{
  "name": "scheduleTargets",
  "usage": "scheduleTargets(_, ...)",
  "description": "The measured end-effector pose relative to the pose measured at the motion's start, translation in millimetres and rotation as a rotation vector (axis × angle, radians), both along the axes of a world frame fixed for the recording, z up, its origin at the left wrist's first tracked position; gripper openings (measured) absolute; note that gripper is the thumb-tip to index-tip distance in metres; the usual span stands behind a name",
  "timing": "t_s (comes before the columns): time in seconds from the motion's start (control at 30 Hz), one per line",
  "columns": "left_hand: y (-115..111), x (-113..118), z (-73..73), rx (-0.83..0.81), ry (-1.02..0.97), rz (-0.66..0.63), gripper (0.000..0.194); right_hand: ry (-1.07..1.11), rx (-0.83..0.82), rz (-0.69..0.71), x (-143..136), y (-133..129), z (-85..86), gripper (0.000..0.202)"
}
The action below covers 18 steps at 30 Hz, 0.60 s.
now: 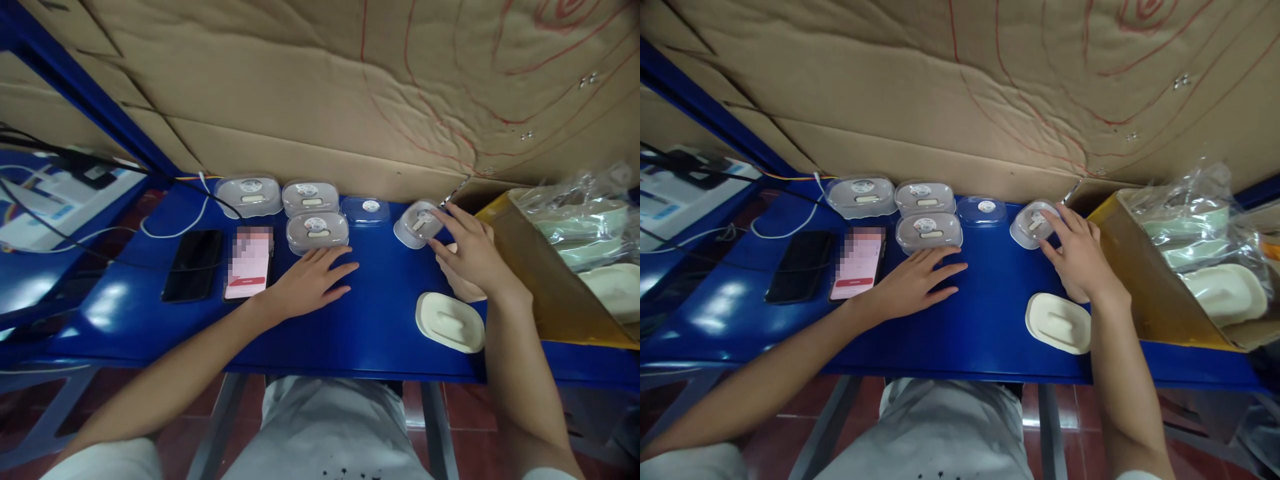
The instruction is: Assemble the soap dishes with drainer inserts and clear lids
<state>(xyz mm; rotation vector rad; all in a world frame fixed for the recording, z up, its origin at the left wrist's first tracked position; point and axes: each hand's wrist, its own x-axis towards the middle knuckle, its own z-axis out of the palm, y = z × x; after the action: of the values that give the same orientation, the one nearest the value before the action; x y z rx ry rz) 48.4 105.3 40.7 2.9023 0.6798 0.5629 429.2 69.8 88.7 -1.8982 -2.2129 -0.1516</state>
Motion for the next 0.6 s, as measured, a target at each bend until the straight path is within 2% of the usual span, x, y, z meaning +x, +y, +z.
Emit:
scheduleTargets(0.17,-0.9,1.0,-2.0,-0.019,0.044,-0.021,0.037,0.009,-0.093,0.109,-8.7,0.7,-10.1,0.056)
scheduleTargets(0.3,-0.8,0.8,-1.6,-0.025,0.059,-0.028,0.036,-0.046,-0.081,-0.006,-23.9,18.3,-19.6,0.058)
scheduleTargets(0.43,-1.9,0.8,-0.6,-0.027,0.072,-0.039,0.035,-0.103,-0.110,-0.076,-34.7,31.4,-15.1,0.066)
scheduleTargets(0.53,-2.8,0.9,-0.2,-0.014,0.072,-0.046,0.034,-0.042,-0.112,-0.049,-30.0,17.7,-4.3,0.072)
scheduleTargets(0.6,-3.5,1.1,0.3,-0.004,0.068,-0.049,0.034,0.008,-0.086,-0.024,-23.1,-7.6,2.4,0.067)
